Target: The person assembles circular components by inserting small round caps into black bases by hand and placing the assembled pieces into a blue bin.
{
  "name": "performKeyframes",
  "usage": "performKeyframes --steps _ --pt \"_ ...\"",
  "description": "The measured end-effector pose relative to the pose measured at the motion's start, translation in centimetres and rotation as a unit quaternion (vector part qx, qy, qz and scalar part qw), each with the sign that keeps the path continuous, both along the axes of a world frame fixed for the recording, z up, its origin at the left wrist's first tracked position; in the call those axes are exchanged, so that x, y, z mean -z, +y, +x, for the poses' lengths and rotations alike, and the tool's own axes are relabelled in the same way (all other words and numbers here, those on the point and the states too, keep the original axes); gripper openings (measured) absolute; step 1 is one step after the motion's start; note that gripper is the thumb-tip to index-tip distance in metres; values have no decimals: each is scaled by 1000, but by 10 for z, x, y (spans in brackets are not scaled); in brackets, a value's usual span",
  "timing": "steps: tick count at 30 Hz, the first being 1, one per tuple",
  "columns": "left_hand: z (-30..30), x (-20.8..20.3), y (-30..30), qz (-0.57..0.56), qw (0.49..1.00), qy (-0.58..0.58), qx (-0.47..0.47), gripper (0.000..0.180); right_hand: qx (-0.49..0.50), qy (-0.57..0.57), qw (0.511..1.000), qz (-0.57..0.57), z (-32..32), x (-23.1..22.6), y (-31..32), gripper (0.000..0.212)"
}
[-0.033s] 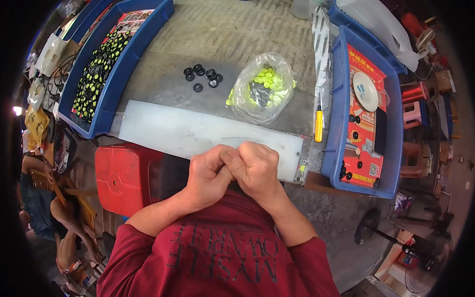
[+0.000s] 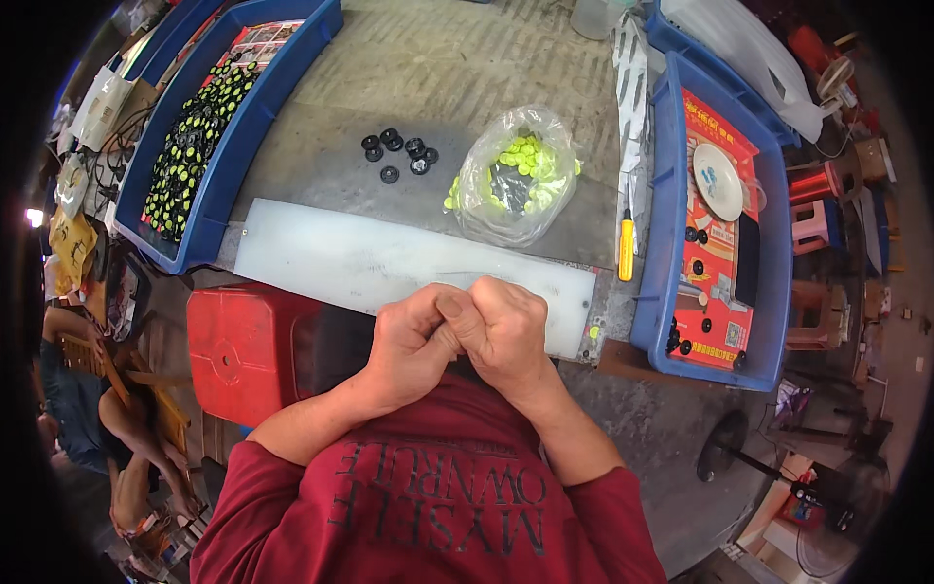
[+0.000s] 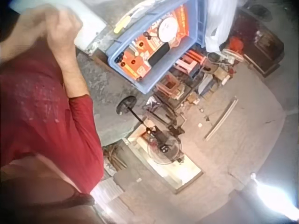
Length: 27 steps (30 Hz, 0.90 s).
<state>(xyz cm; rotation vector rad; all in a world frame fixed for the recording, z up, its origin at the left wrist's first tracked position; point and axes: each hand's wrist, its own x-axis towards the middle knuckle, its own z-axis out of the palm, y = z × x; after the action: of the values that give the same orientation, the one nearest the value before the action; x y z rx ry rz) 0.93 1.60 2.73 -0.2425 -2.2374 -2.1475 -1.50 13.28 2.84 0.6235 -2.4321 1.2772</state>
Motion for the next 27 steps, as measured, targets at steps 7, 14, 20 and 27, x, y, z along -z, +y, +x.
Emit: performKeyframes --steps 7,14,20,27 --pt "-4 8 -15 182 964 -164 107 17 -24 -265 946 -186 9 8 11 36" --pt "-4 16 -20 137 979 -118 92 23 -65 -296 918 -256 13 -2 2 19" --pt "-6 16 -22 117 979 -105 127 31 -46 -311 908 -278 14 6 2 17" --pt "-7 16 -24 124 975 -90 160 32 -56 -342 883 -318 13 8 4 17"
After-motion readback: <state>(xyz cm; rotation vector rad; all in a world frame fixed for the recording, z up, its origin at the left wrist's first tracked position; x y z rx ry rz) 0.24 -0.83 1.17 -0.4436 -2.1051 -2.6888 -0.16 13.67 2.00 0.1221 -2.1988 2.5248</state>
